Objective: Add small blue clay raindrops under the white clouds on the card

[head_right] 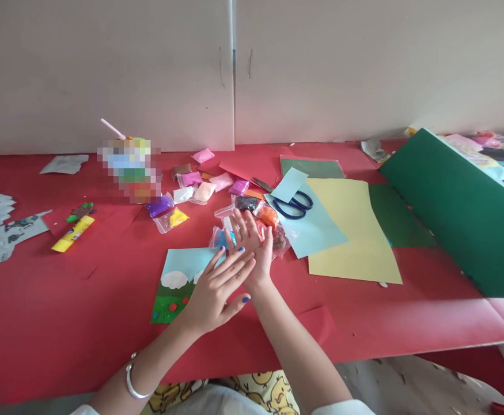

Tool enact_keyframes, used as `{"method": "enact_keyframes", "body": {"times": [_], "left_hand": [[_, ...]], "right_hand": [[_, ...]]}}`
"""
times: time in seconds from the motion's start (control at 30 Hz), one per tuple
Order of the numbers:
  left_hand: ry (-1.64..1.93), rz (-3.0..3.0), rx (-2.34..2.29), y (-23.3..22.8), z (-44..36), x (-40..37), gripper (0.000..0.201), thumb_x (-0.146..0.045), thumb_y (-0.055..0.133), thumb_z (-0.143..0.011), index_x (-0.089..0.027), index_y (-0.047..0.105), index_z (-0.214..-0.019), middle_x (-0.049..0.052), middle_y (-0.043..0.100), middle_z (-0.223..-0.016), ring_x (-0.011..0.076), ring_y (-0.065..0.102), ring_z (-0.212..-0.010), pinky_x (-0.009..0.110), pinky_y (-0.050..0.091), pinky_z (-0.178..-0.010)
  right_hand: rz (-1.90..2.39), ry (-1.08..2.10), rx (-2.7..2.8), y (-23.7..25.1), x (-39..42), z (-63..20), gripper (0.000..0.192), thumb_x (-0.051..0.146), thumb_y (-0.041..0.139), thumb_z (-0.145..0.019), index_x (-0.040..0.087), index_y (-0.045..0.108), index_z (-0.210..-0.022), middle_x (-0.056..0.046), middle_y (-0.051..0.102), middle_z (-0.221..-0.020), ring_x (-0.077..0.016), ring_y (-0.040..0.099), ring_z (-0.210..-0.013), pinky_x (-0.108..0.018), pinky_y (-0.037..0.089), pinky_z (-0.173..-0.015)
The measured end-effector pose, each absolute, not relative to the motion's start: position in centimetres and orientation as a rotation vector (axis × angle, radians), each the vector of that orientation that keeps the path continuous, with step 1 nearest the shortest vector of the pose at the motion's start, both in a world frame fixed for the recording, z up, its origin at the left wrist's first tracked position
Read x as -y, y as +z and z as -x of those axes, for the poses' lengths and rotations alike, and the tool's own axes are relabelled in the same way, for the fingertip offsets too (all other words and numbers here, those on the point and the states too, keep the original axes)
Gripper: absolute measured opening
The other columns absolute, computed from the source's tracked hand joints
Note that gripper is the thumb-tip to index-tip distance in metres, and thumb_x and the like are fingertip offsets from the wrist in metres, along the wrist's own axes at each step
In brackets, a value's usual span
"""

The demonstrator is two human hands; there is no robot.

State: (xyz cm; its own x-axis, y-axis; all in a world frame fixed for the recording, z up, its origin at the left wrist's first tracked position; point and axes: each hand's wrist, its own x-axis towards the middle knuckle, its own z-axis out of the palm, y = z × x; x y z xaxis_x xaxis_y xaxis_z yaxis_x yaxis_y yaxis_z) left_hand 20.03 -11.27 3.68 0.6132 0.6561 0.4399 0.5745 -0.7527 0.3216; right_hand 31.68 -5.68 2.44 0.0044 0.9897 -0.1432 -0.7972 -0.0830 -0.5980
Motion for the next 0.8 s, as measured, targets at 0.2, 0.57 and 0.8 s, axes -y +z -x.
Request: {"method": "enact_keyframes", "body": {"times": [0.2,0.57,0.8], "left_hand": [[0.856,-2.747,-1.041,3.20,-19.70,11.07,0.046,-0.034,0.041,-0.098,-0.013,0.047,-0.138,0.005,0.056,-0.138,0.0229,0.045,-0.135,0.044,0.027,-0.118],[0.895,-2.741,-1.072,3.06,-19.93,10.94,0.043,-0.029,0.043,-0.096,-0.013,0.050,-0.136,0.005,0.059,-0.135,0.0234,0.051,-0.129,0.043,0.029,-0.115],[0.902,-2.682,-1.101,3.02,-20.12,11.11,0.046,-0.026,0.041,-0.096,-0.015,0.044,-0.140,0.007,0.056,-0.139,0.0233,0.046,-0.134,0.044,0.028,-0.115]], "right_hand": [[0.556,1.468,0.252,3.08,5.50,-32.05,0.053,0.060,0.027,-0.093,0.028,0.062,-0.115,0.000,0.056,-0.139,-0.0183,0.045,-0.135,-0.043,0.029,-0.117],[0.575,1.469,0.237,2.79,5.28,-32.09,0.050,0.060,0.031,-0.092,0.027,0.063,-0.112,-0.002,0.058,-0.135,-0.0198,0.046,-0.135,-0.046,0.029,-0.116],[0.579,1.557,0.281,2.94,5.63,-31.35,0.051,0.063,0.033,-0.091,0.028,0.062,-0.113,-0.003,0.060,-0.133,-0.0224,0.047,-0.133,-0.050,0.033,-0.114]]}}
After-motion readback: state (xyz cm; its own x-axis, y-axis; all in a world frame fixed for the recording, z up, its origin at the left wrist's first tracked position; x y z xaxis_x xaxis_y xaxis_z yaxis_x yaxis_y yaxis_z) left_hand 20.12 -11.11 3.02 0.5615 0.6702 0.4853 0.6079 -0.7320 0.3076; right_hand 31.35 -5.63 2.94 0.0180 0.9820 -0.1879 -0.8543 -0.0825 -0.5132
